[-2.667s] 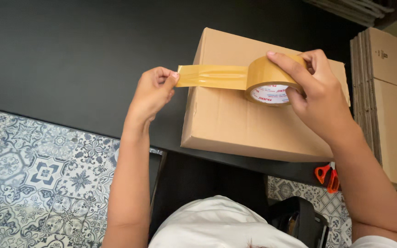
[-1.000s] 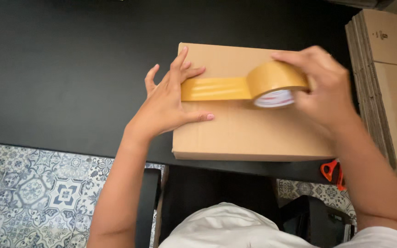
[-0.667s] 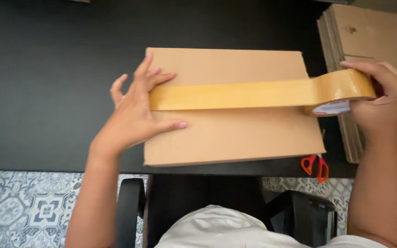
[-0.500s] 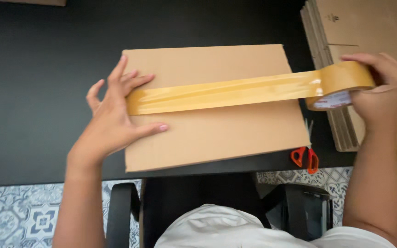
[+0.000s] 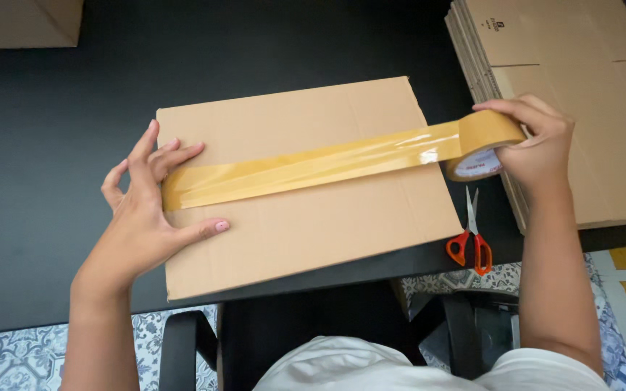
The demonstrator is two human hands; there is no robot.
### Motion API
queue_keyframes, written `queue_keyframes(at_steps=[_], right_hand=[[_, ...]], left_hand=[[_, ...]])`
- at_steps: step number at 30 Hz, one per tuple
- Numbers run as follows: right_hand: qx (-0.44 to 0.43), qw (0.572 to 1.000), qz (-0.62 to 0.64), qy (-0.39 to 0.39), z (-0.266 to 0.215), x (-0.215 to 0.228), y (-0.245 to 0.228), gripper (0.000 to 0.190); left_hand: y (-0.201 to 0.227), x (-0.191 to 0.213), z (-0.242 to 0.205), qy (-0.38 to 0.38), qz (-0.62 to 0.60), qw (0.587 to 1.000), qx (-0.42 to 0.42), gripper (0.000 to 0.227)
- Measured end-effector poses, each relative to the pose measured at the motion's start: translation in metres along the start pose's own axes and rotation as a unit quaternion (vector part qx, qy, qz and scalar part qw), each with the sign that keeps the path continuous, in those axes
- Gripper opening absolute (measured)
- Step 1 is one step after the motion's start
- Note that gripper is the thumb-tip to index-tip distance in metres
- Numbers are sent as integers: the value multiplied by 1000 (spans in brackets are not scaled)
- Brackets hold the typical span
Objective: The person assembles a cardboard box, applies adhesive tape along the top seam using a tape roll, cuts the tape with scissors, and repeats the process for a second box.
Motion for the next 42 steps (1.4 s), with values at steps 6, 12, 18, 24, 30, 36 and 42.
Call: queue_keyframes(at_steps=[6, 12, 18, 24, 30, 36, 42], right_hand=[[-9, 1000, -7, -12, -5, 0, 0, 39], [-24, 999, 3, -25, -2, -2, -7, 40], [-67, 996, 44, -30, -15, -21, 7, 47], [-53, 996, 77, 8, -36, -48, 4, 30], [-51, 998, 15, 45, -66, -48, -28, 40], [-160, 980, 89, 82, -88, -47, -105, 56], [-229, 961, 78, 135, -96, -59, -149, 53]], left_hand=[[-1, -1, 1, -2, 6, 1000, -1, 109], [-4, -3, 1, -5, 0, 1000, -2, 110], [-2, -2, 1, -7, -8, 1000, 2, 110], [-4, 3, 7, -3, -9, 1000, -23, 110], [-15, -8, 36, 70, 278, 948, -141, 66], [17, -64, 70, 16, 157, 984, -80, 82], [83, -113, 61, -99, 110, 974, -171, 115]])
Point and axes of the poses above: each hand's wrist, its own z-axis towards the middle knuckle, its own x-axis out of the back of the hand, y = z × x, the point moved 2 cm from there along z, towards the middle knuckle, and after that the axes turned 6 degrees about y, right-handed, at the moved point
